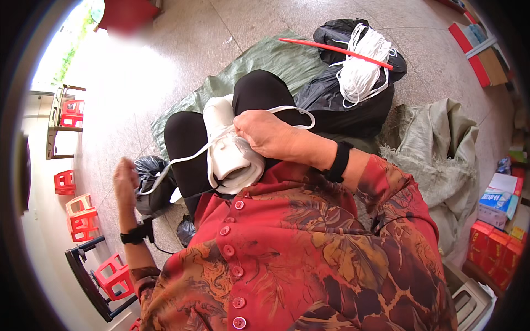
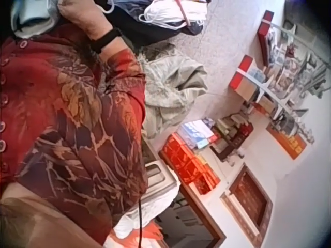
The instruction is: Thread laces through the eyelets of a white shoe upper.
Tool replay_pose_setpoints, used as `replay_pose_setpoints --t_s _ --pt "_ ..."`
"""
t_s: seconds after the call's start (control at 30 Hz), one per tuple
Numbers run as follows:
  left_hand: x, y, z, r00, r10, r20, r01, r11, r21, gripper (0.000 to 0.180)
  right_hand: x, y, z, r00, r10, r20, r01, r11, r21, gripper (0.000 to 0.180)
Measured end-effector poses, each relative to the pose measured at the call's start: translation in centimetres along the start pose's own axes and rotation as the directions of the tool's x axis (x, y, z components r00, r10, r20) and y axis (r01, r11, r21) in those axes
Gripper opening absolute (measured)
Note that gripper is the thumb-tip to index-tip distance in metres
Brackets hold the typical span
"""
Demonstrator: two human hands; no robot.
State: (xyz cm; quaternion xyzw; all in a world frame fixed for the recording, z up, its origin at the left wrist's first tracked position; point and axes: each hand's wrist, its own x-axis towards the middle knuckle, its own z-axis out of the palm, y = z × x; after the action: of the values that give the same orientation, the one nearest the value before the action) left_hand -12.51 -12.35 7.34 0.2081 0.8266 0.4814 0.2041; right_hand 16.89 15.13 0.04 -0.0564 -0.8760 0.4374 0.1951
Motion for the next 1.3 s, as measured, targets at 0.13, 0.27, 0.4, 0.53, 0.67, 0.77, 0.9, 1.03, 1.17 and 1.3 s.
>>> replay_pose_setpoints --t_s 0.13,0.27,0.4,0.53,0.67,0.77,0.9,1.03,1.17,1.3 --pt "-5.3 4.5 8.7 0.898 -0.001 0.440 -0.091 0.978 0.189 0.023 0.7 -0.1 0.1 0.999 -0.004 0.047 0.007 0.998 -0.058 0.011" --pt "-5.5 2.8 12.9 0.874 0.311 0.375 -0.342 0.939 0.019 0.015 1.5 0.0 0.0 0.992 0.027 0.124 -0.012 0.993 -0.116 0.012" --pt "-5.3 2.8 13.4 0.915 0.186 0.358 -0.232 0.969 0.088 0.014 2.1 0.1 -0.2 0.989 0.006 0.150 0.010 0.995 -0.103 0.011" --pt "-5.7 3.3 14.0 0.920 0.208 0.332 -0.259 0.959 0.117 0.012 2.1 -0.8 0.3 0.987 -0.042 0.154 0.075 0.975 -0.210 0.009" --pt "-5.5 2.4 14.1 0.907 0.278 0.315 -0.340 0.927 0.160 0.009 2.5 -1.6 0.7 0.984 -0.076 0.160 0.131 0.920 -0.369 0.009" --pt "-5.7 2.8 14.0 0.857 0.397 0.328 -0.477 0.852 0.216 0.007 3.7 0.1 -1.0 0.925 0.158 0.345 -0.144 0.987 -0.068 0.010" --pt "-5.8 2.7 14.1 0.818 0.493 0.296 -0.569 0.769 0.292 0.005 2.6 -0.6 0.4 0.984 -0.095 0.153 0.138 0.945 -0.298 0.009" --pt "-6.2 2.7 14.4 0.837 0.487 0.250 -0.547 0.759 0.353 0.005 3.1 0.1 -0.7 0.934 0.202 0.294 -0.195 0.979 -0.053 0.010" --pt "-6.1 2.7 14.6 0.809 0.510 0.290 -0.584 0.754 0.300 0.005 2.6 -0.6 0.0 0.978 0.072 0.196 -0.062 0.996 -0.058 0.011" --pt "-6.2 2.4 15.0 0.712 0.578 0.399 -0.702 0.574 0.421 0.005 1.9 -1.4 1.1 0.975 -0.118 0.187 0.171 0.938 -0.301 0.010"
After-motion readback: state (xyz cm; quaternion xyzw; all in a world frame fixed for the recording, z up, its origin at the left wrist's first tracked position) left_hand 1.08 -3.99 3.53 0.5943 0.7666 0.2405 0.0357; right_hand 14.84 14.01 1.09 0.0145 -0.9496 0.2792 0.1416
